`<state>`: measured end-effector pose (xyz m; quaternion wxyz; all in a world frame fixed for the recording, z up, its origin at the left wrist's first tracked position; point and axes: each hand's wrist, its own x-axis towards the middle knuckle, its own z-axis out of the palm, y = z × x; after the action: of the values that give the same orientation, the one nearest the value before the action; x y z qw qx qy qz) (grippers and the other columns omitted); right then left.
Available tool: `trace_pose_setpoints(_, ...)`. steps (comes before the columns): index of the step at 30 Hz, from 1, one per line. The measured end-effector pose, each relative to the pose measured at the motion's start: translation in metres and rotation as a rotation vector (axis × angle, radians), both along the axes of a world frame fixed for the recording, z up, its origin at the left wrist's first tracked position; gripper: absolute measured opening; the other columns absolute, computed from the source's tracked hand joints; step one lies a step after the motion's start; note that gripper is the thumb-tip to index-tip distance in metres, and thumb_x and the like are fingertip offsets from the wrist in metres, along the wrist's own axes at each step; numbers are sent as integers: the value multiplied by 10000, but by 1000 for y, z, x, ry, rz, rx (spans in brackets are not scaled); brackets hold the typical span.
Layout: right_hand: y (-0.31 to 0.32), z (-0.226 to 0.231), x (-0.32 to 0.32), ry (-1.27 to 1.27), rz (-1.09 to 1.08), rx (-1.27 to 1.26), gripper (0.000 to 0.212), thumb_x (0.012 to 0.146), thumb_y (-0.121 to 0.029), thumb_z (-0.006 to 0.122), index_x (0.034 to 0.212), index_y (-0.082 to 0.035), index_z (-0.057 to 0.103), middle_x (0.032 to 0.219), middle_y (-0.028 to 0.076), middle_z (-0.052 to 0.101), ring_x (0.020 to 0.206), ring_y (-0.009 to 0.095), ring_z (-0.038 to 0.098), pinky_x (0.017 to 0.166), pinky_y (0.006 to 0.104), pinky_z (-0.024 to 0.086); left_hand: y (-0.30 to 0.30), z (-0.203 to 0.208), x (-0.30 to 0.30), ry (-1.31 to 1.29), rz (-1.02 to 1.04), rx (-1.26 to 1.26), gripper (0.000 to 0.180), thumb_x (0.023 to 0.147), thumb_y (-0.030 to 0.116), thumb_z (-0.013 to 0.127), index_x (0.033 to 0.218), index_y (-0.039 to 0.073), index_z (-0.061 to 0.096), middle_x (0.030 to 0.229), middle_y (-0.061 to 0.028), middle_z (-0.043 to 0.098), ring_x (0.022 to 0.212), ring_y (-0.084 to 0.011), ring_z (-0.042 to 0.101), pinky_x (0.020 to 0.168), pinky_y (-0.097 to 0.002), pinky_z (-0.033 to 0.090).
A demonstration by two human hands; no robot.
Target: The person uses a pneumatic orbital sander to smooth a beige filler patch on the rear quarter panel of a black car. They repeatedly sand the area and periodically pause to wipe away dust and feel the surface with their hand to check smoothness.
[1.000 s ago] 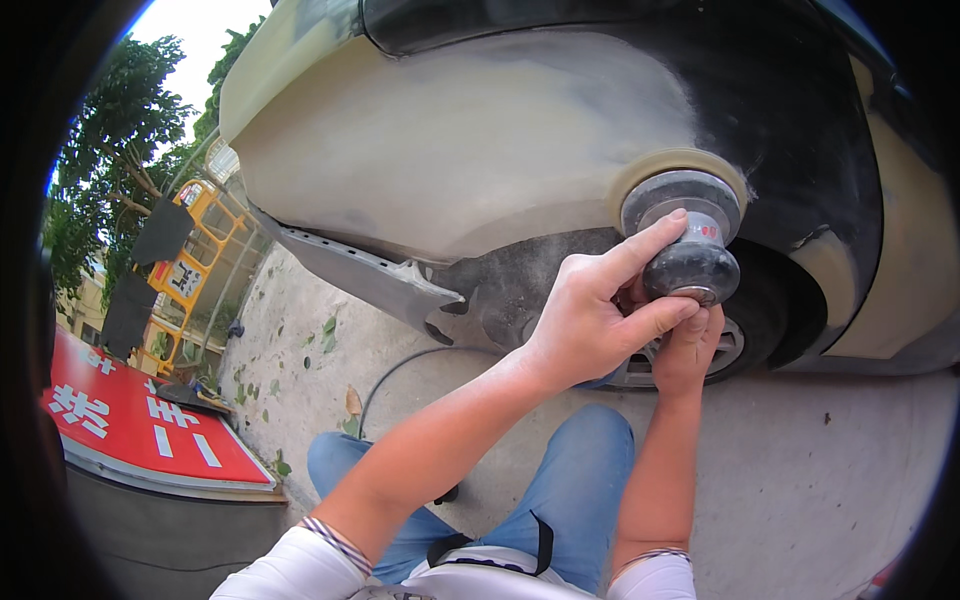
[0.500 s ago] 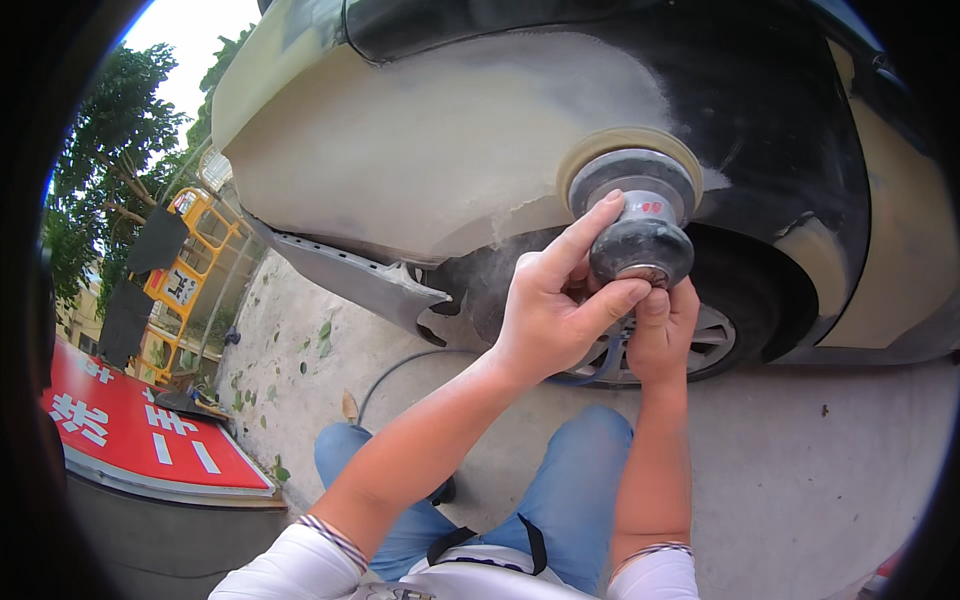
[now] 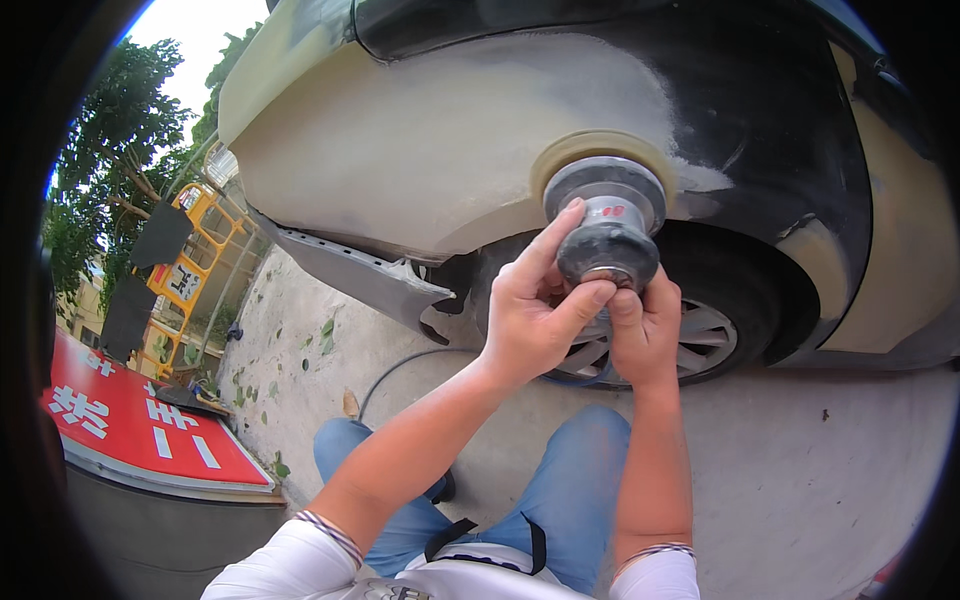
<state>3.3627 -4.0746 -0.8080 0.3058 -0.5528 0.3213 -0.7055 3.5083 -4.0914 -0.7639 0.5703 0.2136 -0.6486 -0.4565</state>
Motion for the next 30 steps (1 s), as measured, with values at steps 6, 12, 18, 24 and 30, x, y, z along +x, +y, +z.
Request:
trace_pose_setpoints(6,-9,-13,11,-63,1,32,827,996,-783,609,1233,3,710,1144,83,760,1058,193,727,915,359,592,-8,2,13,-114,33,-60,716,910,95,858,1567,25,581,796,-102,715,676,-92,615,690,-278,540)
trace_pose_setpoints(12,-37,-22,114,425,22,-71,637,967,-665,717,995,-32,664,830,168,709,759,420,646,722,472,461,-4,-43,147,77,82,218,784,1010,106,811,1689,58,422,1056,-29,731,813,-53,632,653,-223,530)
trace_pose_setpoints(18,-34,-42,90,328,-30,-87,663,991,-683,686,1059,-24,705,896,142,722,802,363,690,770,439,496,-3,-48,121,-26,85,169,791,992,49,811,1686,64,432,1047,-51,751,827,-61,655,682,-239,554)
trace_pose_setpoints(24,-5,-46,-29,-130,-119,33,908,980,-830,581,1272,24,678,1157,88,752,1057,196,729,923,370,596,-9,-4,-23,-279,-7,-206,735,890,90,885,1566,60,599,790,-117,694,672,-102,616,666,-285,537)
trace_pose_setpoints(30,-16,-59,6,-2,-75,-65,795,988,-778,637,1171,-12,745,1105,80,787,1007,192,740,903,361,574,-6,-19,22,-231,12,-70,746,924,19,851,1605,39,548,961,-87,786,816,-84,699,766,-269,591)
